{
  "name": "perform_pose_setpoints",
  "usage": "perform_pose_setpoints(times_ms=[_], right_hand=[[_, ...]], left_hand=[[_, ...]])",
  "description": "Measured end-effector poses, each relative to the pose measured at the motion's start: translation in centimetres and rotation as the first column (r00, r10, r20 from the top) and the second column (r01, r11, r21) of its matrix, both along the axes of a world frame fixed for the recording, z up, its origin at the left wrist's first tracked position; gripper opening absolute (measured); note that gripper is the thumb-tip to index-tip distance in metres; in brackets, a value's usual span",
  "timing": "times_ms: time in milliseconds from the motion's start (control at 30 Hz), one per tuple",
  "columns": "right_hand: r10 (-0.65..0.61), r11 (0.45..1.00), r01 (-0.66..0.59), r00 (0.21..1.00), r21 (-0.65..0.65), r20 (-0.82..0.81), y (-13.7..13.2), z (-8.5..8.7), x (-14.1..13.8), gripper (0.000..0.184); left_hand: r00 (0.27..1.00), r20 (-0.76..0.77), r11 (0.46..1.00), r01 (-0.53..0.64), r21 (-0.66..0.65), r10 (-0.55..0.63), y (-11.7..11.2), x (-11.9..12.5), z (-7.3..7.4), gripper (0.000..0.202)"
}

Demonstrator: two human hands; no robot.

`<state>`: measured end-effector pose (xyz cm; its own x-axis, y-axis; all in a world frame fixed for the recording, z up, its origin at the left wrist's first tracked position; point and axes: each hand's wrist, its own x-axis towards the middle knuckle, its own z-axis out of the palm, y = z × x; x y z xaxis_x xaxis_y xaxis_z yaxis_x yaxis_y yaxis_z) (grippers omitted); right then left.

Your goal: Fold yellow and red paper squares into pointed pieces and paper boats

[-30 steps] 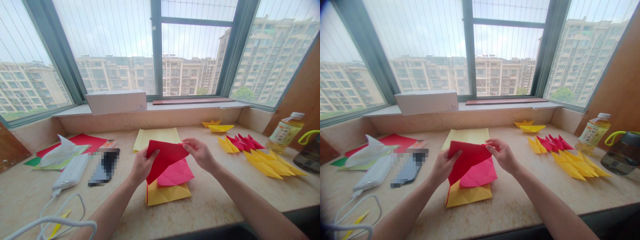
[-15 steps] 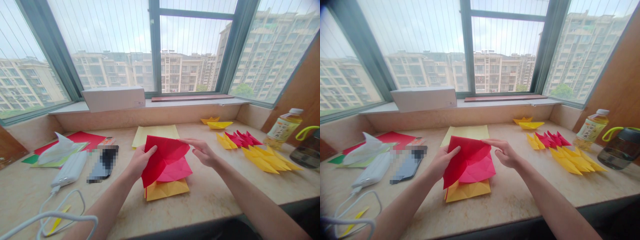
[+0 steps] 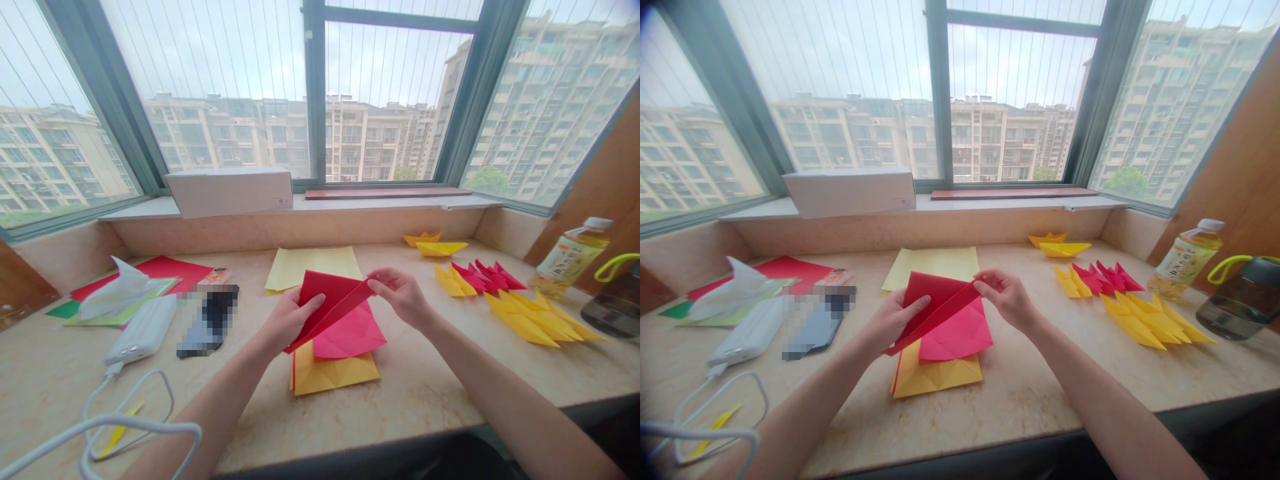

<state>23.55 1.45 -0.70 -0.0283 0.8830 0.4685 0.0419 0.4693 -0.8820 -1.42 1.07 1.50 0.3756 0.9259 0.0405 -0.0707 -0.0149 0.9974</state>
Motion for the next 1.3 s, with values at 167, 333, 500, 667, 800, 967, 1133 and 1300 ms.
perform_pose_setpoints(times_ms=[167,333,500,667,800,967,1133,1300], right_hand=[[0.022,1.0,-0.02,0.982,0.009,-0.187,0.0,0.5,-0.8,0.03],[-0.121,0.993,0.121,0.986,-0.008,-0.118,0.3,0.1,-0.8,0.026],[-0.076,0.996,0.072,0.995,-0.053,-0.068,0.4,-0.2,-0.5,0.038],[-0.042,0.995,0.044,0.999,-0.089,0.023,0.4,-0.4,-0.1,0.04],[-0.051,0.995,0.06,0.993,-0.083,0.107,0.4,-0.3,0.1,0.041],[-0.039,0.996,0.048,0.993,-0.08,0.111,0.3,0.1,0.3,0.04],[-0.007,1.0,0.004,0.967,0.012,0.254,0.2,0.7,0.6,0.024],[-0.076,0.997,0.068,0.966,0.043,0.247,0.3,0.9,1.3,0.027]], left_hand=[[0.999,0.003,0.997,0.038,0.062,-0.038,-0.2,0.2,0.0,0.03],[0.998,0.054,0.994,0.011,0.105,-0.016,-0.2,0.6,-0.5,0.03],[0.993,0.111,0.99,-0.053,0.133,0.038,0.1,0.7,-1.1,0.032],[0.996,0.074,0.987,-0.057,0.148,0.046,0.0,0.6,-1.1,0.028],[0.998,0.047,0.988,-0.046,0.144,0.04,-0.3,0.7,-0.6,0.028],[0.999,-0.012,0.975,-0.029,0.22,0.033,-0.4,0.3,-0.3,0.029],[0.988,-0.14,0.913,-0.004,0.408,0.067,-0.3,-0.1,-0.1,0.025],[0.987,-0.149,0.917,0.001,0.399,0.063,0.0,-0.8,0.4,0.034]])
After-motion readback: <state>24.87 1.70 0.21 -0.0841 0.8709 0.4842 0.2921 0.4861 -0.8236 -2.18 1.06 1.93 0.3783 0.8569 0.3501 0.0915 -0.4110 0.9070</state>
